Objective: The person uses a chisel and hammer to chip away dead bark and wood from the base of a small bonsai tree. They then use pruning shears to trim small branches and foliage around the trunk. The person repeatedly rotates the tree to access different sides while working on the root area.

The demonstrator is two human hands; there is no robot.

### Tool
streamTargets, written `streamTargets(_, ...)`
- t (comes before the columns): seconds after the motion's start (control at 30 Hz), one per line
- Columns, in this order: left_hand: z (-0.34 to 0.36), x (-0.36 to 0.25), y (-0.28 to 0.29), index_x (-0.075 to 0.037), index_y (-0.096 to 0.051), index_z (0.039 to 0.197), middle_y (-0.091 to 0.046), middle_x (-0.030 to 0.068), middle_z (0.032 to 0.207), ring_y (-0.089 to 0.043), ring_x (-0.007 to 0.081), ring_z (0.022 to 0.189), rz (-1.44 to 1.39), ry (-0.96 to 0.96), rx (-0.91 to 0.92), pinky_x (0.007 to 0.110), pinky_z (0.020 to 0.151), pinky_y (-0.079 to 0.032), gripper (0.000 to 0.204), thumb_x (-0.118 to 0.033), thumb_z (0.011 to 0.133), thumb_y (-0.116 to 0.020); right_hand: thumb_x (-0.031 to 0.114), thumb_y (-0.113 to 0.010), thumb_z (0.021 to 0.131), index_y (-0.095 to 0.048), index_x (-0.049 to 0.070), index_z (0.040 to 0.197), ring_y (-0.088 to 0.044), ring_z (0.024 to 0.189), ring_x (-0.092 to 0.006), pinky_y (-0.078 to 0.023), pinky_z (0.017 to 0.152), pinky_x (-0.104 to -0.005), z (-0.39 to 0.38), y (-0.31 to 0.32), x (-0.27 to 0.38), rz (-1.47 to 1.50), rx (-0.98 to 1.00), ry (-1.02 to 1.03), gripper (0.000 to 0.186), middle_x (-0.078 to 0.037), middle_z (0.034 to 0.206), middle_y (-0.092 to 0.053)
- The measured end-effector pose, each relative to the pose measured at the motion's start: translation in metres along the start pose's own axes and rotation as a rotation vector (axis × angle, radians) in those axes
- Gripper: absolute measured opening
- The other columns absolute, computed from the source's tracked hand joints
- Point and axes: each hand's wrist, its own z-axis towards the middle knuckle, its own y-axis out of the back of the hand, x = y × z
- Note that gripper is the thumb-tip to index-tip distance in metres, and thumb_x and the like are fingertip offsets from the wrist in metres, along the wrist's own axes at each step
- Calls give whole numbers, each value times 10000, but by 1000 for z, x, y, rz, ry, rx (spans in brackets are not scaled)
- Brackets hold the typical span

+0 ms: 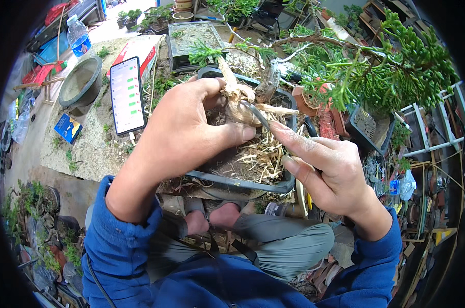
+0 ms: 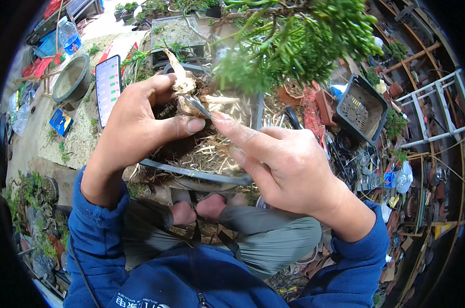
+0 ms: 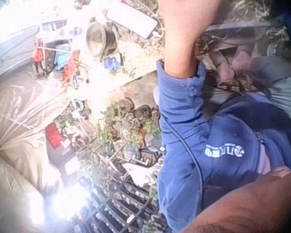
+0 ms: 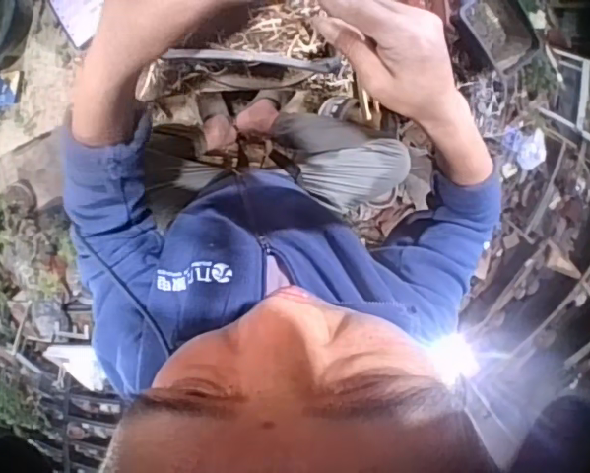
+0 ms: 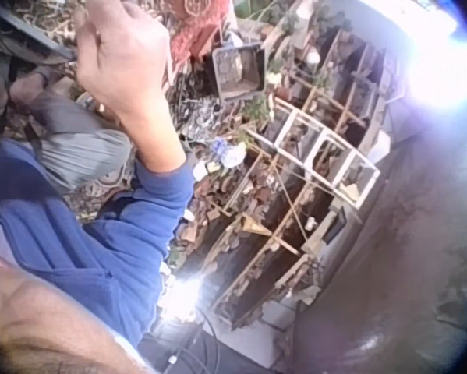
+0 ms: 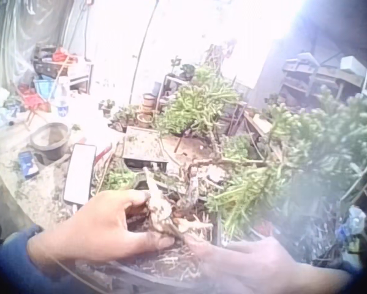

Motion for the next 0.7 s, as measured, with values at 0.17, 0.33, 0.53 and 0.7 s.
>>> streamTargets(0.17,-2,-2,-7,54,-701,1320,-796,108,1224,-710,160,1154,-31,-1,-51,331,1057,-537,548,-142,861,-926,16,-753,898,-688,19,1465,-804,894,-331,-633,790,-358,-5,10,7,10,43,-48,570,-184,1366,-759)
streamTargets(0.33,-6,-4,-11,79,-680,1335,-797,118,1235,-722,174,1137,15,-1,-123,322,1051,-543,560,-105,858,-909,28,-758,897,-690,19,1465,-801,873,-313,-629,778,-353,-6,12,8,9,58,-86,572,-181,1354,-764)
streamTargets(0.53,-9,-6,-46,12,-737,1125,-758,221,972,-736,411,906,144,-136,-467,462,839,-580,390,-213,826,-848,36,-761,898,-697,31,1462,-801,871,-307,-630,775,-352,-6,4,-1,15,29,-35,568,-177,1330,-774)
streamTargets(0.7,-11,-3,-47,100,-641,1342,-798,135,1126,-743,155,1017,182,-73,-397,309,929,-578,566,-83,862,-879,40,-758,903,-702,35,1461,-793,840,-304,-619,740,-351,-10,13,-3,18,48,-33,561,-168,1323,-779)
